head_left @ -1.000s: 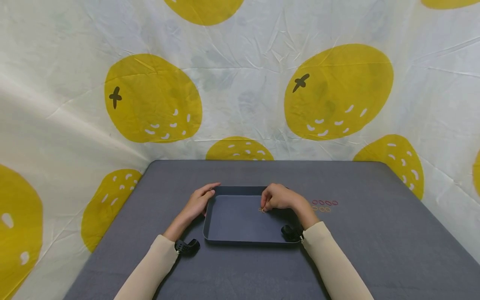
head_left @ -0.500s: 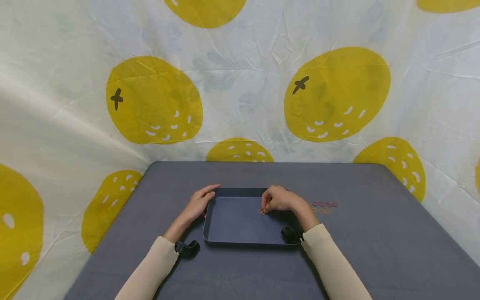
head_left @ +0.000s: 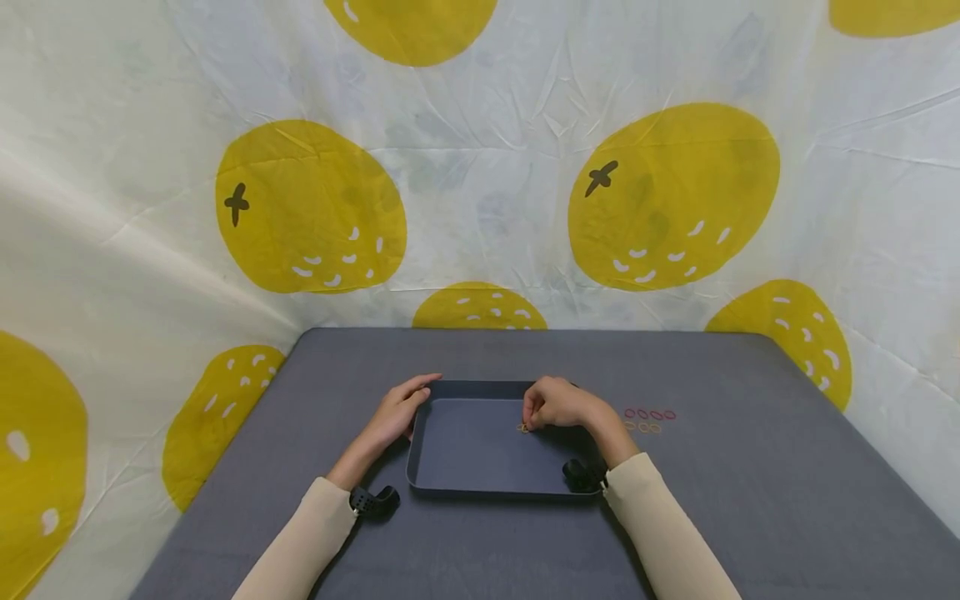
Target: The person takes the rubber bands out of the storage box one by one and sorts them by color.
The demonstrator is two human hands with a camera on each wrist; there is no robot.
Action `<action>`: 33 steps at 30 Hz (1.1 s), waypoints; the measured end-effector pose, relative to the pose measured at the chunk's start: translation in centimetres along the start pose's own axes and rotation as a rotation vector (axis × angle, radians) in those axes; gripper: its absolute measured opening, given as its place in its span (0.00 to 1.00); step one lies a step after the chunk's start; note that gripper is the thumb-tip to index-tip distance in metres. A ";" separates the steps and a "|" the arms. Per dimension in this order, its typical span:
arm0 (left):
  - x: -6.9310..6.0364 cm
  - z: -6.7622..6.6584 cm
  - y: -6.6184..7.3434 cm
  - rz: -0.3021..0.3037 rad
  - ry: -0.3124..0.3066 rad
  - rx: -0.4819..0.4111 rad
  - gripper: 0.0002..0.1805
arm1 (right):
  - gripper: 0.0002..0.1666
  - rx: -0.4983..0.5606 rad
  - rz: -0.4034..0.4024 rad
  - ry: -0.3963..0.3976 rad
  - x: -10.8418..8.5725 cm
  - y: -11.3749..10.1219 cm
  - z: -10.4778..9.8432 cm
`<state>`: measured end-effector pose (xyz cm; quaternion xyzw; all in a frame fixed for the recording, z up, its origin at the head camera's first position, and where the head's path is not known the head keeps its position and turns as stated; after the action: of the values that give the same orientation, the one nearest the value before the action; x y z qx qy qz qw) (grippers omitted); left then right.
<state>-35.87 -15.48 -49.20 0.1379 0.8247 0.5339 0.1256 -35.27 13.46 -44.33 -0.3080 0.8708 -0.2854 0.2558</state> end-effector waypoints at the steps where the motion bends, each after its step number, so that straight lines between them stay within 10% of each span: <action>1: 0.0 0.0 0.0 -0.001 0.002 0.000 0.22 | 0.07 0.001 -0.001 0.000 0.0 0.0 0.0; 33: -0.1 0.0 -0.2 -0.007 -0.015 -0.014 0.21 | 0.07 -0.014 -0.018 0.063 -0.5 -0.4 -1.1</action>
<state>-35.80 -15.56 -49.38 0.1379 0.8204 0.5383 0.1345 -35.42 13.93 -43.15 -0.3085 0.8775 -0.2914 0.2233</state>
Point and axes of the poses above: each hand's wrist, its own x-axis towards the middle knuckle, its own z-axis out of the palm, y = z × x, the point moved 5 cm from there along x, towards the middle knuckle, and after that the axes turned 9 degrees about -y, right-handed, at the moved point
